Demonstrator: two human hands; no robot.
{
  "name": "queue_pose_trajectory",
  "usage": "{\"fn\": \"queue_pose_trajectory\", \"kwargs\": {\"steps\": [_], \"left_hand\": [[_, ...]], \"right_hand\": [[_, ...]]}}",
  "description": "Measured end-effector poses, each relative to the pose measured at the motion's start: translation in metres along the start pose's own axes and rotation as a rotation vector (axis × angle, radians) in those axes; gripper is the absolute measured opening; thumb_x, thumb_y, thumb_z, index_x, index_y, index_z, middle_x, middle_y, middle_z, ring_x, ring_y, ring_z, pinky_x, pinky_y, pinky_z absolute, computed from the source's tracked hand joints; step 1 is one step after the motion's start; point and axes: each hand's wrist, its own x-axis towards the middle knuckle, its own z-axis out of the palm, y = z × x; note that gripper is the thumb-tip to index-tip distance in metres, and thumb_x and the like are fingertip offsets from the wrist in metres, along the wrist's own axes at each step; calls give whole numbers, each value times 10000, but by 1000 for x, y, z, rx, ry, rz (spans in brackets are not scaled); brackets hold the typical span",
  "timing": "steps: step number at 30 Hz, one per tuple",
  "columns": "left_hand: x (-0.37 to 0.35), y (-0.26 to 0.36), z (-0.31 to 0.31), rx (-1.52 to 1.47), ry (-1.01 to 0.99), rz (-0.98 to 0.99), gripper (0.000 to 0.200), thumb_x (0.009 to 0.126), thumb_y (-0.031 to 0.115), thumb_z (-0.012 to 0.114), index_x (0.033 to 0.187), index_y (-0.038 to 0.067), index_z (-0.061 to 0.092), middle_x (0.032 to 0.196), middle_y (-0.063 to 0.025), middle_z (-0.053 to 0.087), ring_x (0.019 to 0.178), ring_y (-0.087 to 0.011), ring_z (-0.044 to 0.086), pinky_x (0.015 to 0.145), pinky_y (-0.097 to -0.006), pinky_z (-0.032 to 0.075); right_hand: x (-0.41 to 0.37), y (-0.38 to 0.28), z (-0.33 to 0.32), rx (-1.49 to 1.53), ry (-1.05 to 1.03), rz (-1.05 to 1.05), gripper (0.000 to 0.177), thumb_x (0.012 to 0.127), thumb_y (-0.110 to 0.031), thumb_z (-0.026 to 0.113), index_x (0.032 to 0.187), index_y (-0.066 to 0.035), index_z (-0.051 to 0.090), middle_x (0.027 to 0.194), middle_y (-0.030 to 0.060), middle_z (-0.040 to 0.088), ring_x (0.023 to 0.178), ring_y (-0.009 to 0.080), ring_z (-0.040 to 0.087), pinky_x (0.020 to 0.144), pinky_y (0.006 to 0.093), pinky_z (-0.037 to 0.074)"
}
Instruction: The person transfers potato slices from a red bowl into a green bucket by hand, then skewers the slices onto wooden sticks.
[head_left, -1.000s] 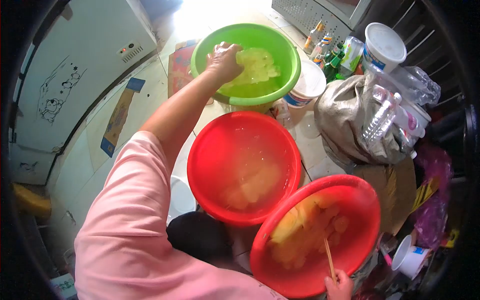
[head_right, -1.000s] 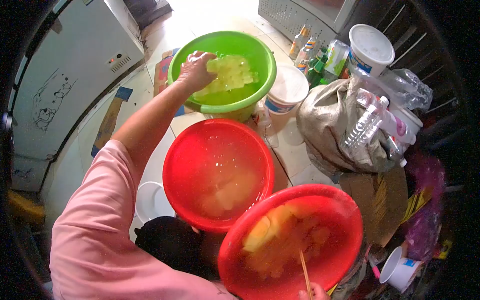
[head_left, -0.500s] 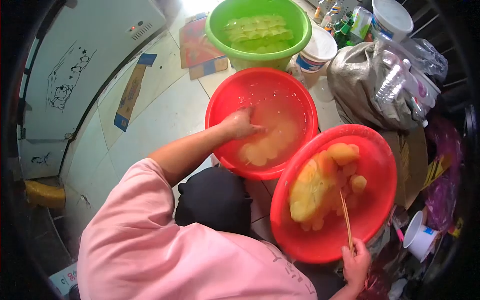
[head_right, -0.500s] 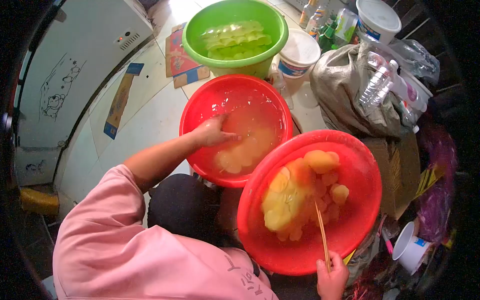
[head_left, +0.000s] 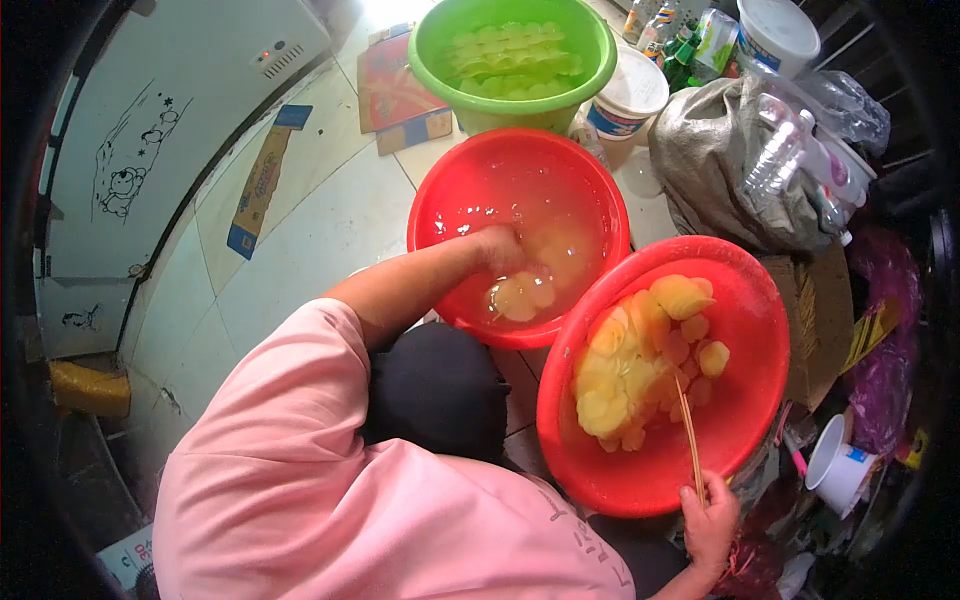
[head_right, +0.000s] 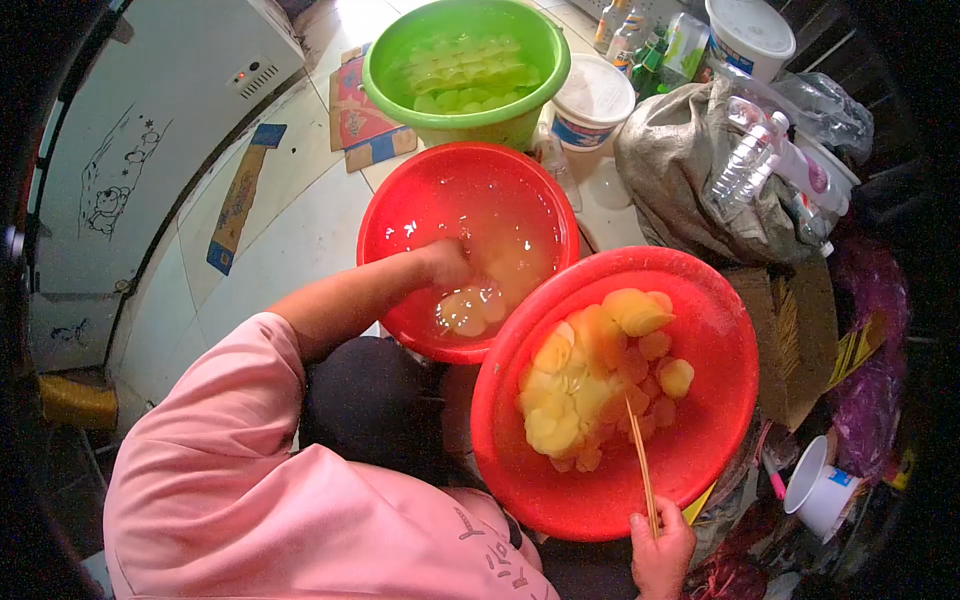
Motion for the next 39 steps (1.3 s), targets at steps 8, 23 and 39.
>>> {"fn": "queue_pose_trajectory", "kwargs": {"steps": [8, 23, 39], "left_hand": [[-25, 20, -23, -505, 53, -210, 395, 714, 273, 733, 1020, 35, 654, 896, -135, 665, 814, -211, 632, 737, -341, 502], [-75, 69, 5, 528, 293, 206, 388, 754, 252, 658, 1050, 17, 568, 1079, -170, 543, 1005, -356, 551, 881, -433, 469], [-11, 17, -18, -143, 290, -244, 487, 687, 373, 748, 1014, 23, 660, 1026, -195, 641, 994, -269, 609, 862, -379, 459]], "right_hand": [[1, 6, 0, 79, -21, 47, 241, 773, -44, 620, 1000, 30, 589, 795, -1, 569, 715, 77, 503, 661, 230, 434], [1, 21, 2, -151, 60, -77, 247, 755, -81, 623, 974, 29, 594, 734, 75, 592, 666, 135, 533, 646, 295, 452], [-6, 22, 0, -196, 59, -72, 215, 743, -67, 622, 937, 22, 592, 689, 86, 569, 637, 144, 525, 624, 308, 448]]}}
